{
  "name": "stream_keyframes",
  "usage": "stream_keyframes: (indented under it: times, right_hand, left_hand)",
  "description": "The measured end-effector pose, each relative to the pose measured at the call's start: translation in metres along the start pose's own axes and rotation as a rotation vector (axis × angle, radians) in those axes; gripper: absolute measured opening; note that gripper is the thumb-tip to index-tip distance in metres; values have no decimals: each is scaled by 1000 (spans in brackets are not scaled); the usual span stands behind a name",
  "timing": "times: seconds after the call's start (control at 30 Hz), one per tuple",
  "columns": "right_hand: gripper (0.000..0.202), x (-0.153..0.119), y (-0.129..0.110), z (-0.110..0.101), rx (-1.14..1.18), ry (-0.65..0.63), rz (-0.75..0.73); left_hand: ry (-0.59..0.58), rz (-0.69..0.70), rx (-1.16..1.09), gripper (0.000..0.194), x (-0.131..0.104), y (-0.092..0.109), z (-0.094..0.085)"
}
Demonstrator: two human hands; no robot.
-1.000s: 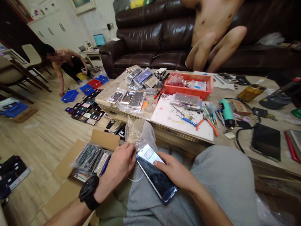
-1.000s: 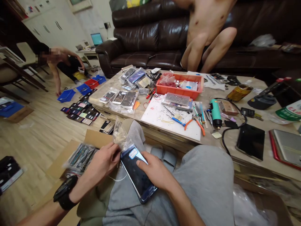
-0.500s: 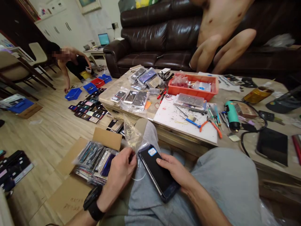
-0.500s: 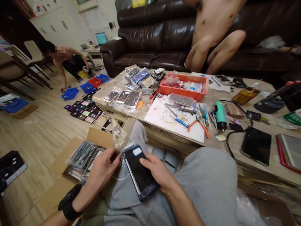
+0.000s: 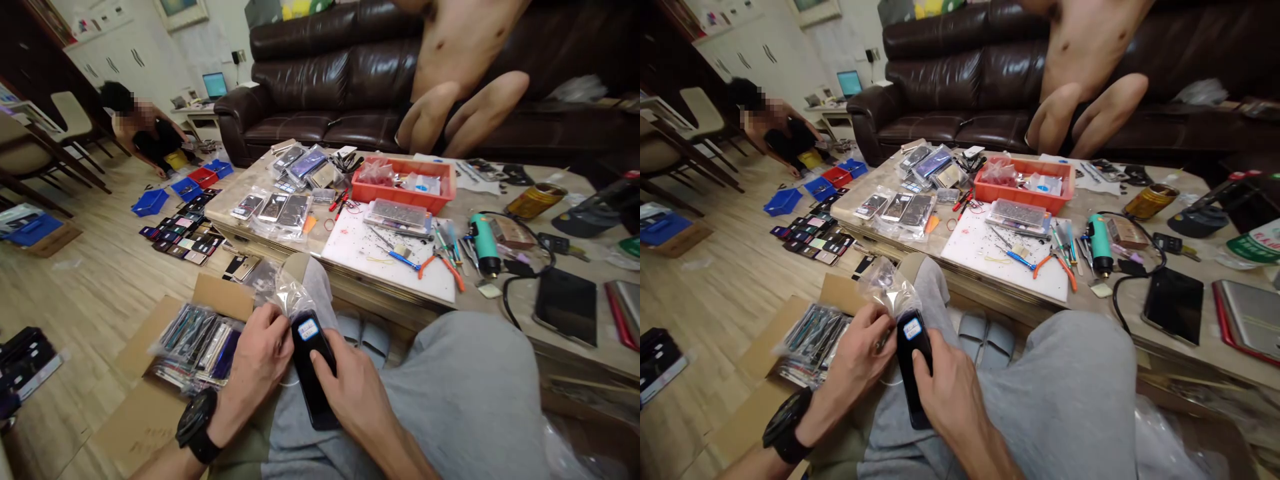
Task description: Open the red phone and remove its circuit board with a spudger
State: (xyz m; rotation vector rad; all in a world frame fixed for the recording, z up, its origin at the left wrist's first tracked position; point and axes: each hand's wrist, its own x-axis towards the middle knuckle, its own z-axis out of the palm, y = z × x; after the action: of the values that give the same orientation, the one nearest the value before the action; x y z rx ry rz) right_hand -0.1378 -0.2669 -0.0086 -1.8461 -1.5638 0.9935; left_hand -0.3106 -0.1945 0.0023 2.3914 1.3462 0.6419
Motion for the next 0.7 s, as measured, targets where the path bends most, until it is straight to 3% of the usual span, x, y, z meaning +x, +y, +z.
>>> stream_keyframes:
  times: [0.2, 0.5, 0.7]
  right_hand:
    - [26, 3, -3, -5, -41, -40, -3]
    - [17, 17, -5, -16, 97, -41, 9]
    - [51, 20, 18, -15, 404, -34, 45]
  left_hand:
    - [-17, 106, 108, 12, 13, -4, 4]
    - [-127, 307, 231, 27, 18, -2, 5]
    - [-131, 272, 246, 25, 18, -10, 7]
